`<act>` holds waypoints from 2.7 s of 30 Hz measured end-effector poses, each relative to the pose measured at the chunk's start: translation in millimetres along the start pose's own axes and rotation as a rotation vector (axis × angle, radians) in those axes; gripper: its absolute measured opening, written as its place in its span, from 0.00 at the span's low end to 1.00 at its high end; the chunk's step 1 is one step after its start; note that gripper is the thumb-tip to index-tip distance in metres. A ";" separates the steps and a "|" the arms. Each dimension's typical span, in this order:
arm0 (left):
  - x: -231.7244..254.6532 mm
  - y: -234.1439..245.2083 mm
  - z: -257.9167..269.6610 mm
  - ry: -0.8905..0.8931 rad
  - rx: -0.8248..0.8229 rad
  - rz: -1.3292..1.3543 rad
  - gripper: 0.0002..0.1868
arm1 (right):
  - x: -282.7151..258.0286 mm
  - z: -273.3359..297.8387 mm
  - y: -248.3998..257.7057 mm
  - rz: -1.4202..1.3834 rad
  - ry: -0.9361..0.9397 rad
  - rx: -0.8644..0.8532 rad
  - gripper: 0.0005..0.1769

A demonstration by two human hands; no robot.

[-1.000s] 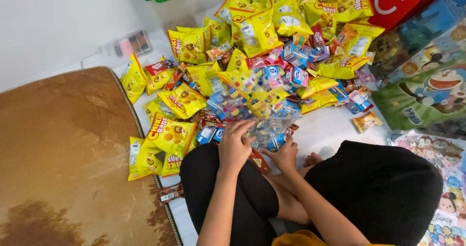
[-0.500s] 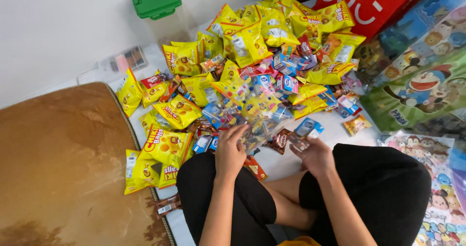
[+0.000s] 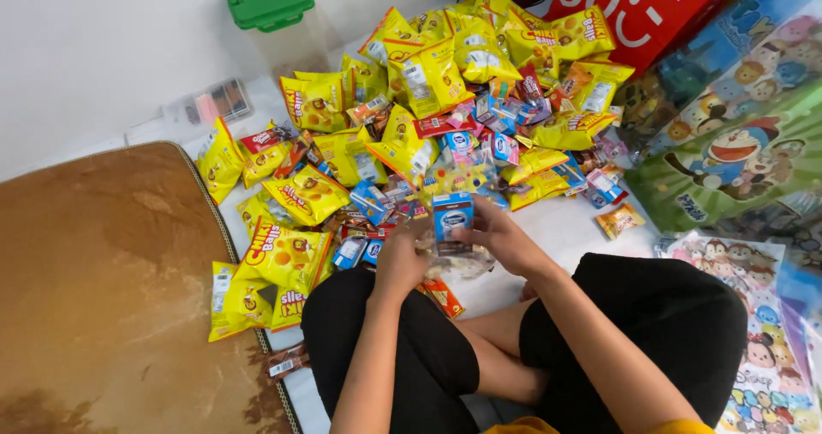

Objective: Sorting and packing snack bags and sticker sheets into plastic bags on the floor.

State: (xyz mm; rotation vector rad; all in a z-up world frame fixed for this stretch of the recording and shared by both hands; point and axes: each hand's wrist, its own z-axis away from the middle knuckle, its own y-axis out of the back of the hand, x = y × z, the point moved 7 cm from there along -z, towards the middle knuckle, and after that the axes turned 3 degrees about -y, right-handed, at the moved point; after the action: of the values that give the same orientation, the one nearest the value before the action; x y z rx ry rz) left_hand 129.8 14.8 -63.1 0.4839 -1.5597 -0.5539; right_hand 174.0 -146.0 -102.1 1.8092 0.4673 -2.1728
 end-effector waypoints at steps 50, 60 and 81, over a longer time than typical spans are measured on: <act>-57.6 -29.7 -24.7 0.155 -0.140 0.249 0.42 | 191.7 2.1 195.1 0.421 -0.438 0.705 0.28; -49.0 -26.1 -25.7 0.127 -0.120 0.244 0.42 | -14.9 10.4 82.8 -0.391 -0.017 0.550 0.15; -48.1 -23.6 -27.3 0.140 -0.133 0.245 0.40 | 101.8 -43.3 29.2 1.211 0.007 0.106 0.07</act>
State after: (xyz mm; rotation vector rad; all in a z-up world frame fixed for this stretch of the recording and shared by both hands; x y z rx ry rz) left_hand 159.4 23.9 -114.6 0.2215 -1.4130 -0.4223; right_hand 206.4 -155.1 -211.4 1.4808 -0.6266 -1.3109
